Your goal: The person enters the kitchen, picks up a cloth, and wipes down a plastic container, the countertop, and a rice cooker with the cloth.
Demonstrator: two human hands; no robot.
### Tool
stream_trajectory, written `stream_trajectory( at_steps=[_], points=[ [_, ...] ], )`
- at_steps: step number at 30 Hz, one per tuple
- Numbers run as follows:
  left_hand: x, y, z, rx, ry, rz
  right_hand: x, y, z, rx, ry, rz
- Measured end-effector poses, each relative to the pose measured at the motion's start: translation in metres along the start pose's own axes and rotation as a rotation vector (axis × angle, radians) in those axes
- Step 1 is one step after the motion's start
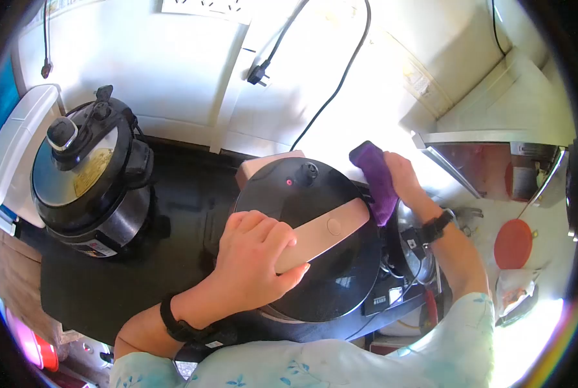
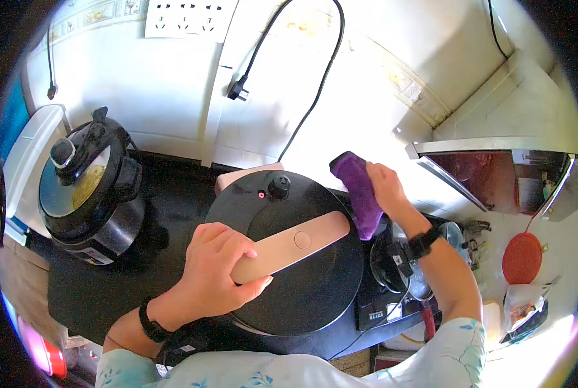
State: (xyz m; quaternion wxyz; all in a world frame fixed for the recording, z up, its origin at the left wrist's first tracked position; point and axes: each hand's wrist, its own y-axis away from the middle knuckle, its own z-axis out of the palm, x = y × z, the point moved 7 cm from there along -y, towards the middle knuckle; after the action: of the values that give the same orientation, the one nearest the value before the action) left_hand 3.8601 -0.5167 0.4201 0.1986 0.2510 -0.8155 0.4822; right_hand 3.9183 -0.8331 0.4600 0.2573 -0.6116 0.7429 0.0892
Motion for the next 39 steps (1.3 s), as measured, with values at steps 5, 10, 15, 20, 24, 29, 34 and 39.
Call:
stream_trajectory(
  at_steps=[5, 10, 15, 20, 24, 29, 34, 39],
  points=[
    [0.005, 0.0, 0.003, -0.005, -0.02, 0.03, -0.075, 0.002, 0.035, -0.307, -0.385, -0.198],
    [0.004, 0.002, -0.001, 0.011, 0.007, 0.022, -0.064, 0.011, 0.07, -0.435, 0.135, -0.339],
    [0.004, 0.002, -0.003, 0.049, 0.012, 0.011, -0.033, 0.039, 0.035, -0.293, 0.304, -0.273],
    [0.005, 0.003, -0.003, 0.053, -0.018, 0.005, -0.029, 0.091, 0.009, -0.417, 0.259, -0.108],
    [0.004, 0.003, 0.0, 0.051, -0.011, 0.009, -0.018, 0.156, 0.0, -0.726, 0.299, -0.054],
    [0.025, 0.009, -0.014, 0.182, -0.14, 0.158, -0.099, 0.195, 0.001, -0.821, -0.193, 0.029],
    [0.067, 0.038, -0.022, -0.098, 0.645, -0.109, -0.17, 0.206, 0.027, -0.727, -0.753, 0.115],
    [0.036, 0.031, -0.047, -0.117, 0.778, -0.301, -0.205, 0.203, 0.039, -0.765, -0.398, -0.503]
  ],
)
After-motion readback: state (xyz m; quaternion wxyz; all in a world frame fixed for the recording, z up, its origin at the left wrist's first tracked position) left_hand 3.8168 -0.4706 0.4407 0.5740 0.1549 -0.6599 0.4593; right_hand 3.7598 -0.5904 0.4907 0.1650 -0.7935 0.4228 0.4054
